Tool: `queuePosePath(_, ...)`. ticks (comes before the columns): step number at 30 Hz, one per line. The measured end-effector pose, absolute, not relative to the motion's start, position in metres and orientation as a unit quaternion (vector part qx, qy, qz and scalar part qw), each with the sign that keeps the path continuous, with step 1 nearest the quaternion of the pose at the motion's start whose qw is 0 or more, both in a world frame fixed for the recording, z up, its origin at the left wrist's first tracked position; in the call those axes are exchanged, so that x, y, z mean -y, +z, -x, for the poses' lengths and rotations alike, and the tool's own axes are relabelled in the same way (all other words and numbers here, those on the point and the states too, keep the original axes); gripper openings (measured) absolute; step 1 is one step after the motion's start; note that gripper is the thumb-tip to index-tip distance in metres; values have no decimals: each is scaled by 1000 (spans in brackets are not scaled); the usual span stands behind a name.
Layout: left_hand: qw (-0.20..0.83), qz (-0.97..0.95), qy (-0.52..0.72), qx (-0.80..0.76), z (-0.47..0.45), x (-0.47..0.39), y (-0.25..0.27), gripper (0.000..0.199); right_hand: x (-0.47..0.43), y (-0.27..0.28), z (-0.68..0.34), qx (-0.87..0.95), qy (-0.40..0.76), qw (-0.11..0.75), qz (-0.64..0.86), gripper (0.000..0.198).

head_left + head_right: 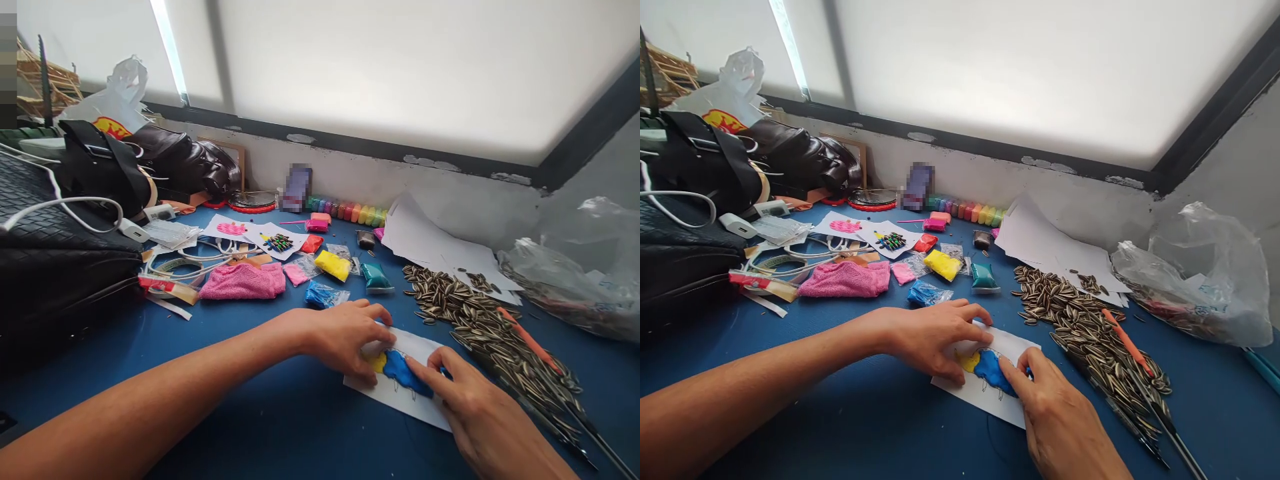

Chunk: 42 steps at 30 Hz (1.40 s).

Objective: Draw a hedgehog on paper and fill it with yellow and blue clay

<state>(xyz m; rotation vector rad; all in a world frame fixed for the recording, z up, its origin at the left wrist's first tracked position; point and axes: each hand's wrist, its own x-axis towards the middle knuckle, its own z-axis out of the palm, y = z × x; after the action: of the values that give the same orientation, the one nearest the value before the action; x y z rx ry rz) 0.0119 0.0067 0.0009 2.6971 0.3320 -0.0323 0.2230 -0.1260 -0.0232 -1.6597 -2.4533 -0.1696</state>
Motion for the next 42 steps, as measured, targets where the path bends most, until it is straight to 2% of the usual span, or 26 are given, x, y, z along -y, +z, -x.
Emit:
queuePosePath(5, 215, -969, -11, -119, -11, -8, 0, 40, 126, -11, -228, 817, -95, 121, 556, 39)
queuePosePath(13, 214, -969, -11, -122, -13, -7, 0, 45, 132, -19, -237, 842, -44, 40, 537, 46)
queuePosePath(17, 216, -969, -13, -119, -12, -7, 1, 46, 130, -23, -235, 831, -3, 45, 555, 46)
queuePosePath(25, 225, -965, -25, -129, -12, -5, 4, 47, 132, -18, -246, 845, -34, 53, 531, 53)
queuePosePath(30, 226, -964, -27, -137, -13, -5, 5, 48, 134, -19, -245, 839, -30, 26, 543, 45)
queuePosePath(35, 218, -968, -20, -120, -12, -5, 4, 44, 130, -11, -234, 842, -54, 70, 533, 43)
queuePosePath(38, 216, -969, -15, -117, -12, -5, 3, 41, 129, -7, -231, 848, -89, 103, 512, 49)
queuePosePath(42, 211, -970, -15, -119, -13, -6, 3, 42, 131, -8, -233, 862, -103, 70, 491, 67)
